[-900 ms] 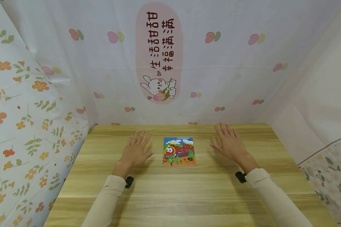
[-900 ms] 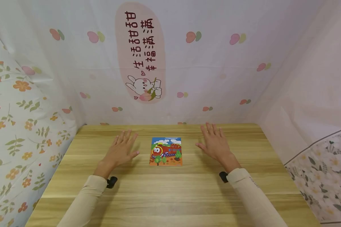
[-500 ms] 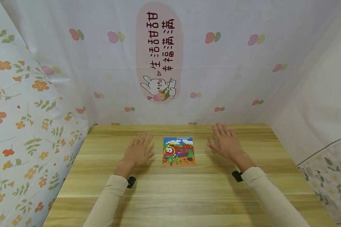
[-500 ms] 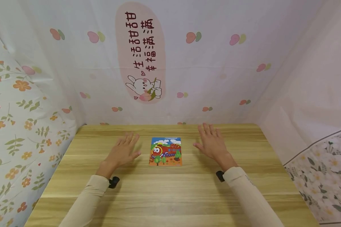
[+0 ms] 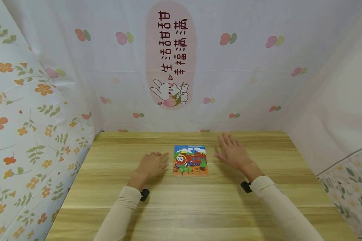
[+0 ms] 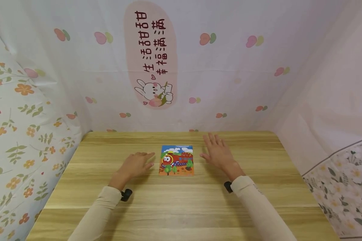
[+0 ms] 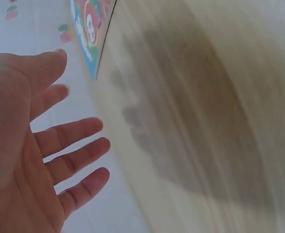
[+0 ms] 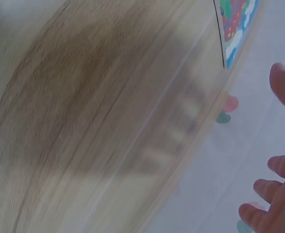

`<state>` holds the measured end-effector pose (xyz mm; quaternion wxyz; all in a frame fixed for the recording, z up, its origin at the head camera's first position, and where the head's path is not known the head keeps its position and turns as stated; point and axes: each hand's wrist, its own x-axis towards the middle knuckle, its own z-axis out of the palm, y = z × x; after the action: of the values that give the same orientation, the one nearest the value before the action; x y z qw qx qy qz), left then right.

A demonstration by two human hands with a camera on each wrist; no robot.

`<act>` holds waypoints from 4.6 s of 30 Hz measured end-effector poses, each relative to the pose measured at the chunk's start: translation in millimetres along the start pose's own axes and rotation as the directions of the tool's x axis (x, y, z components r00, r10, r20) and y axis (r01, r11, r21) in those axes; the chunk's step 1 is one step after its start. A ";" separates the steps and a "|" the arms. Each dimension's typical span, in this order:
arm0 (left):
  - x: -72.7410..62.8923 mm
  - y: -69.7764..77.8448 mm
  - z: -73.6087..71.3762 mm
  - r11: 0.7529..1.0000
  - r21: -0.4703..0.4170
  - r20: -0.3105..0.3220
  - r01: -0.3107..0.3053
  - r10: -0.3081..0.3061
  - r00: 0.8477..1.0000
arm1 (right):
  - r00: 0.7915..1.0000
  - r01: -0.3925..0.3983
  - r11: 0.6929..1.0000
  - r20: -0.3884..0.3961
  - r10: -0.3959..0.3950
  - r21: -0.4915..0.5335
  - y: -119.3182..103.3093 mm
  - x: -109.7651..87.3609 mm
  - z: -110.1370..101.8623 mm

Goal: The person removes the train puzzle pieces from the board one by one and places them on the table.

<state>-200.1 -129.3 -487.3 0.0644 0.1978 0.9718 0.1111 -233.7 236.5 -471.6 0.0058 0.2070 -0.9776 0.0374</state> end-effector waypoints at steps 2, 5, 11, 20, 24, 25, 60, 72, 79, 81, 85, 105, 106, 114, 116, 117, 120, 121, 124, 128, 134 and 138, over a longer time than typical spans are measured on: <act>0.9 3.0 2.3 1.000 -0.003 0.003 -0.009 0.009 1.000 | 1.000 0.015 1.000 -0.005 -0.015 0.000 -1.2 1.5 2.8; 3.1 5.7 8.2 0.999 -0.034 0.007 -0.027 0.027 1.000 | 0.999 0.042 0.999 -0.022 -0.042 0.017 -3.5 4.2 6.1; 9.7 13.6 19.6 0.994 -0.072 0.047 -0.080 0.083 0.995 | 0.995 0.084 0.990 -0.071 -0.077 0.112 -10.9 13.3 13.0; 21.5 27.3 29.5 0.995 -0.052 0.088 -0.082 0.087 0.992 | 0.999 0.042 0.953 0.008 -0.047 0.299 -25.6 32.6 21.9; 26.4 30.2 32.0 0.997 -0.046 0.108 -0.064 0.069 0.992 | 0.998 -0.015 0.935 0.057 -0.006 0.355 -30.7 38.7 25.6; 27.6 30.4 33.1 0.997 -0.035 0.117 -0.061 0.065 0.991 | 0.998 -0.023 0.931 0.066 -0.001 0.364 -32.2 40.6 27.0; 39.1 48.5 38.8 0.998 0.045 0.163 0.040 -0.047 0.985 | 0.973 -0.117 0.864 0.229 0.003 0.489 -93.0 93.4 44.9; 44.3 48.3 41.7 0.993 0.093 0.165 0.068 -0.082 0.983 | 0.948 -0.257 0.836 0.296 0.119 0.484 -100.4 99.3 44.9; 46.4 48.0 37.5 0.993 0.082 0.179 0.083 -0.097 0.979 | 0.927 -0.306 0.817 0.349 0.138 0.489 -103.3 105.4 44.5; 46.3 48.7 35.9 0.993 0.075 0.187 0.091 -0.103 0.977 | 0.927 -0.306 0.810 0.350 0.133 0.501 -103.3 106.5 44.4; 44.7 51.2 31.4 0.992 0.084 0.202 0.097 -0.112 0.973 | 0.934 -0.286 0.798 0.340 0.108 0.530 -103.6 106.7 42.0; 45.0 53.5 32.4 0.988 0.124 0.215 0.093 -0.118 0.970 | 0.980 0.003 0.904 0.177 -0.087 0.428 -103.9 109.2 42.2; 44.7 53.6 32.5 0.988 0.125 0.217 0.094 -0.120 0.969 | 0.980 -0.002 0.900 0.180 -0.085 0.436 -104.1 109.5 42.1; 44.5 54.0 34.2 0.988 0.122 0.208 0.093 -0.117 0.971 | 0.974 -0.119 0.860 0.229 0.002 0.496 -106.3 107.2 43.4; 45.3 53.9 35.2 0.988 0.123 0.213 0.092 -0.117 0.970 | 0.972 -0.140 0.848 0.235 0.018 0.512 -106.4 106.7 43.4; 45.6 53.8 35.5 0.988 0.123 0.214 0.091 -0.116 0.970 | 0.971 -0.146 0.841 0.237 0.021 0.521 -106.3 106.5 43.1; 46.0 53.3 35.6 0.988 0.127 0.215 0.092 -0.118 0.969 | 0.970 -0.155 0.810 0.244 0.015 0.565 -106.0 106.5 42.1; 45.8 53.1 35.3 0.987 0.130 0.215 0.093 -0.120 0.969 | 0.970 -0.153 0.800 0.242 0.009 0.581 -105.6 106.6 42.0; 44.8 52.6 33.8 0.986 0.141 0.207 0.092 -0.120 0.971 | 0.972 -0.151 0.764 0.233 0.000 0.628 -104.8 106.8 42.4; 44.1 52.1 32.1 0.986 0.142 0.206 0.087 -0.115 0.972 | 0.985 -0.126 0.728 0.173 0.010 0.673 -104.1 106.7 46.3; 46.4 51.1 35.4 0.988 0.129 0.213 0.089 -0.115 0.970 | 0.996 -0.093 0.689 0.065 0.067 0.719 -103.2 107.5 54.6; 46.4 51.4 35.1 0.988 0.123 0.220 0.094 -0.120 0.968 | 0.992 -0.118 0.610 0.068 0.105 0.784 -98.6 106.5 51.9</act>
<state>-217.5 -58.0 -512.6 0.1696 0.1599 0.9720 0.0294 -290.9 99.6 -513.6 -0.0949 0.1276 -0.8737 0.4597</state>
